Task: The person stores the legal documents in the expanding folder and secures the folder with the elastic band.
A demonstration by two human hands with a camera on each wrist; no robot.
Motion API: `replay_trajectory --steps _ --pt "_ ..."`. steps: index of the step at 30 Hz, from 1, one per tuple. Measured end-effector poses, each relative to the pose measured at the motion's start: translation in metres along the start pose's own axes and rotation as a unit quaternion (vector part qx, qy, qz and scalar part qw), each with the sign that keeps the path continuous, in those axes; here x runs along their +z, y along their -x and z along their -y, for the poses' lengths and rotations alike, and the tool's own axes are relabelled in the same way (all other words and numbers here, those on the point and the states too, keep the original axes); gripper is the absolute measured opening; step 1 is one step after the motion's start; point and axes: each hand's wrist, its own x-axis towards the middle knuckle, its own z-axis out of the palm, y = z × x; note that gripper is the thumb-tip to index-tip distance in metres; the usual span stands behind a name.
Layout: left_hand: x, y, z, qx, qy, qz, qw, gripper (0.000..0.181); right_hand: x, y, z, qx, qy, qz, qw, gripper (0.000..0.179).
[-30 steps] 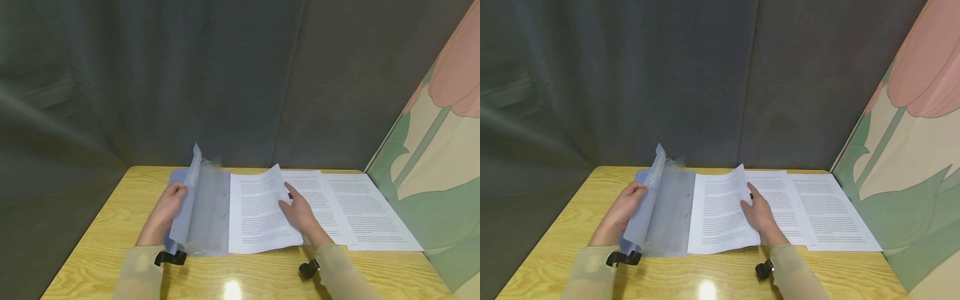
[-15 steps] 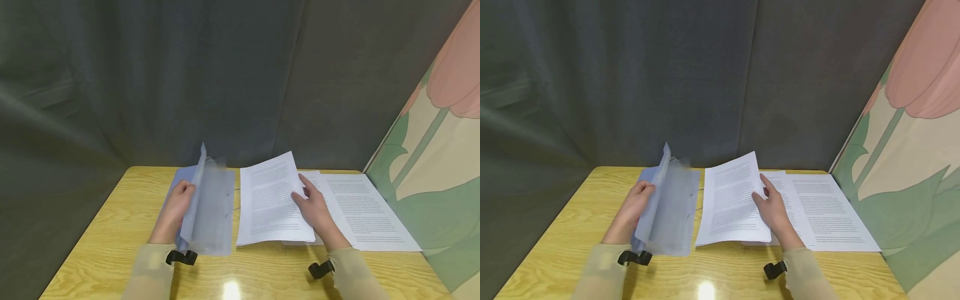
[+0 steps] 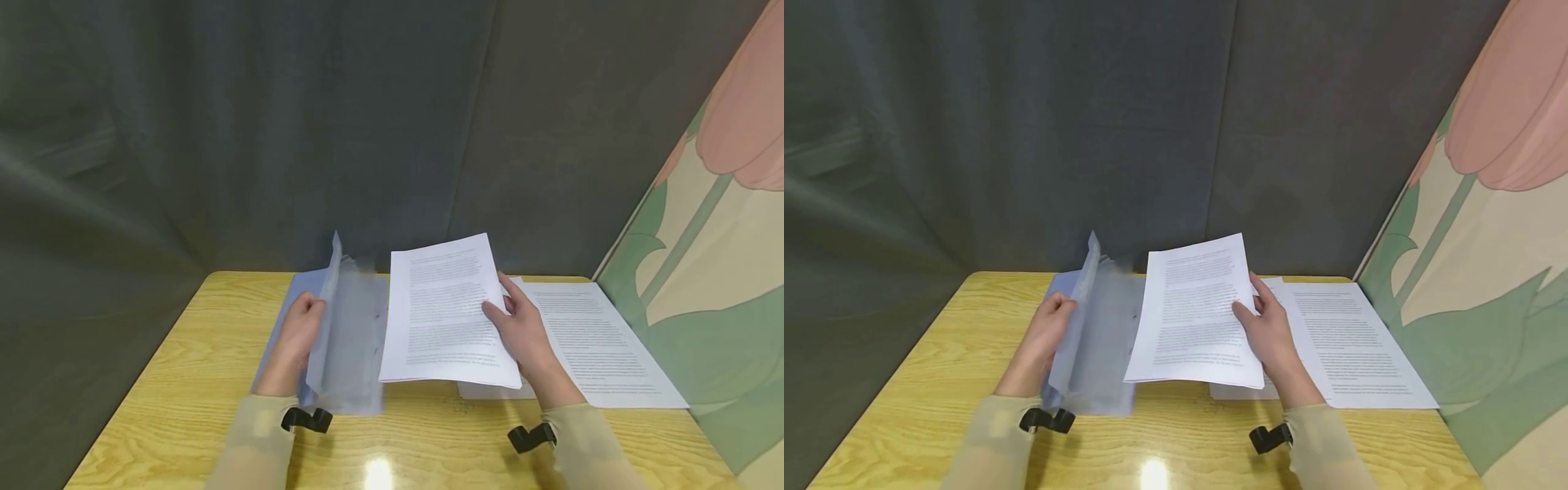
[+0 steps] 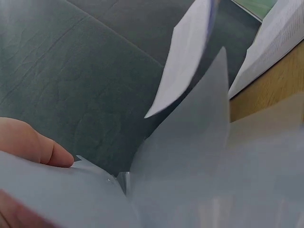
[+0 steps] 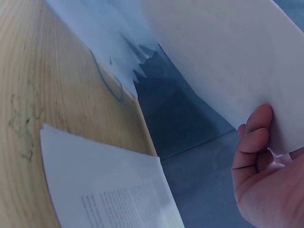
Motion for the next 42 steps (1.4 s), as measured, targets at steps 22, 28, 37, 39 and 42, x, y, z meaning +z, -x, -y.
replay_trajectory --steps 22,28,37,39,42 --pt "0.025 0.003 -0.003 0.021 -0.013 0.028 0.9993 0.020 0.037 -0.007 0.019 0.025 -0.060 0.035 0.9973 0.073" --pt "0.031 0.004 -0.004 0.031 -0.007 0.023 0.9992 0.020 0.048 -0.009 0.022 0.018 -0.063 0.043 0.9969 0.074" --pt "0.039 0.002 -0.004 0.024 -0.008 0.012 0.9996 0.018 0.064 -0.013 0.021 0.019 -0.064 0.047 0.9966 0.072" --pt "0.040 0.003 -0.005 0.019 -0.004 0.010 0.9998 0.017 0.068 -0.013 0.021 0.015 -0.061 0.048 0.9969 0.072" --pt "0.041 0.004 -0.007 0.018 0.004 0.009 0.9998 0.017 0.074 -0.013 0.021 0.008 -0.061 0.049 0.9969 0.071"
